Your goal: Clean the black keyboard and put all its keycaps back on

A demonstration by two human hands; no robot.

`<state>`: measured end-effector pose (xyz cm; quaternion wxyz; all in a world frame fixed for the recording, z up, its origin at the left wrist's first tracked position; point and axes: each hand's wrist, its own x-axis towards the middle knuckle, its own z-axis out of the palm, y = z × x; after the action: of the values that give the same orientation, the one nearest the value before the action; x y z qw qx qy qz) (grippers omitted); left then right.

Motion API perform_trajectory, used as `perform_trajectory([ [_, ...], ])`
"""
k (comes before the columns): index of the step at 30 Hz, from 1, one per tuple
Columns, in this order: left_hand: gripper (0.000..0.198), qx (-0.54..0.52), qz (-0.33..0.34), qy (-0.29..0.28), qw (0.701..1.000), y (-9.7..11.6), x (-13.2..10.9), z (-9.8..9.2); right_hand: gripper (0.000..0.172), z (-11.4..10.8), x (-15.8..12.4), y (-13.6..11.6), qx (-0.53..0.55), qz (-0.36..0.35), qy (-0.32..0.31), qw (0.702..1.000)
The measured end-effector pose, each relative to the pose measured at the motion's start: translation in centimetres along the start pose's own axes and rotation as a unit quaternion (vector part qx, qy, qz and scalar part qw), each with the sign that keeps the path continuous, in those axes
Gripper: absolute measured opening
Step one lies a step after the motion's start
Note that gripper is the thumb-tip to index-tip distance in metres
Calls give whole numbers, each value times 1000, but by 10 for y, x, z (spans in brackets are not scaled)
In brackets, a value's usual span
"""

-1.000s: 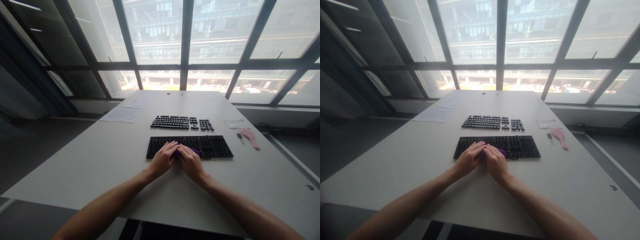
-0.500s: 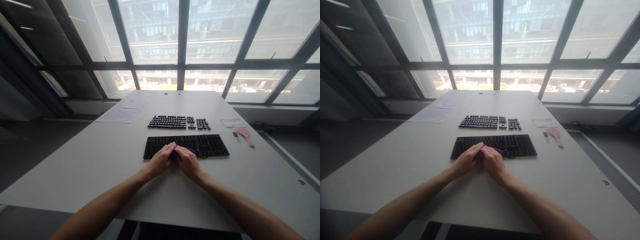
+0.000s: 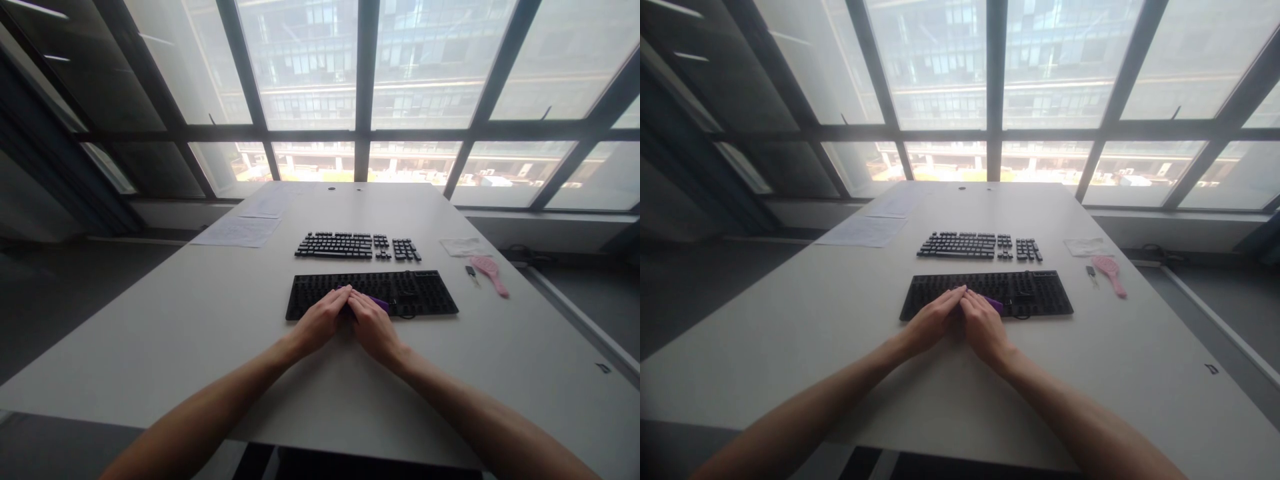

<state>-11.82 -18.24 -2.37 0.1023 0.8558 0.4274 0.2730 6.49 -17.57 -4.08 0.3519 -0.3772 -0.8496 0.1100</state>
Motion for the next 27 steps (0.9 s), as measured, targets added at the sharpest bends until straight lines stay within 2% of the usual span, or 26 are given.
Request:
perform_trajectory([
  [4, 63, -14, 16, 13, 1000, 6, 0, -9, 44, -10, 2, -6, 45, 22, 13, 999],
  [7, 57, -1, 30, 31, 999, 5, -1, -23, 40, -11, 10, -15, 69, -6, 38, 997],
  [10, 53, 35, 30, 52, 998, -6, -8, -38, 36, -5, 26, -27, 76, -30, 40, 996],
  [14, 52, 97, 23, 62, 993, -25, -27, -49, 29, 15, 47, -41, 64, -32, 4, 997],
  [17, 49, 109, -4, 64, 992, -37, -44, -49, 30, 33, 52, -47, 43, -43, -17, 998],
  [21, 50, 102, -52, 34, 993, -47, -62, -43, 38, 54, 45, -53, -16, -39, -44, 998],
  [24, 56, 122, -54, 8, 991, -52, -68, -38, 47, 61, 38, -55, -50, -28, -45, 997],
  [27, 58, 144, -41, 5, 989, -53, -69, -37, 45, 61, 37, -56, -56, -23, -42, 997],
])
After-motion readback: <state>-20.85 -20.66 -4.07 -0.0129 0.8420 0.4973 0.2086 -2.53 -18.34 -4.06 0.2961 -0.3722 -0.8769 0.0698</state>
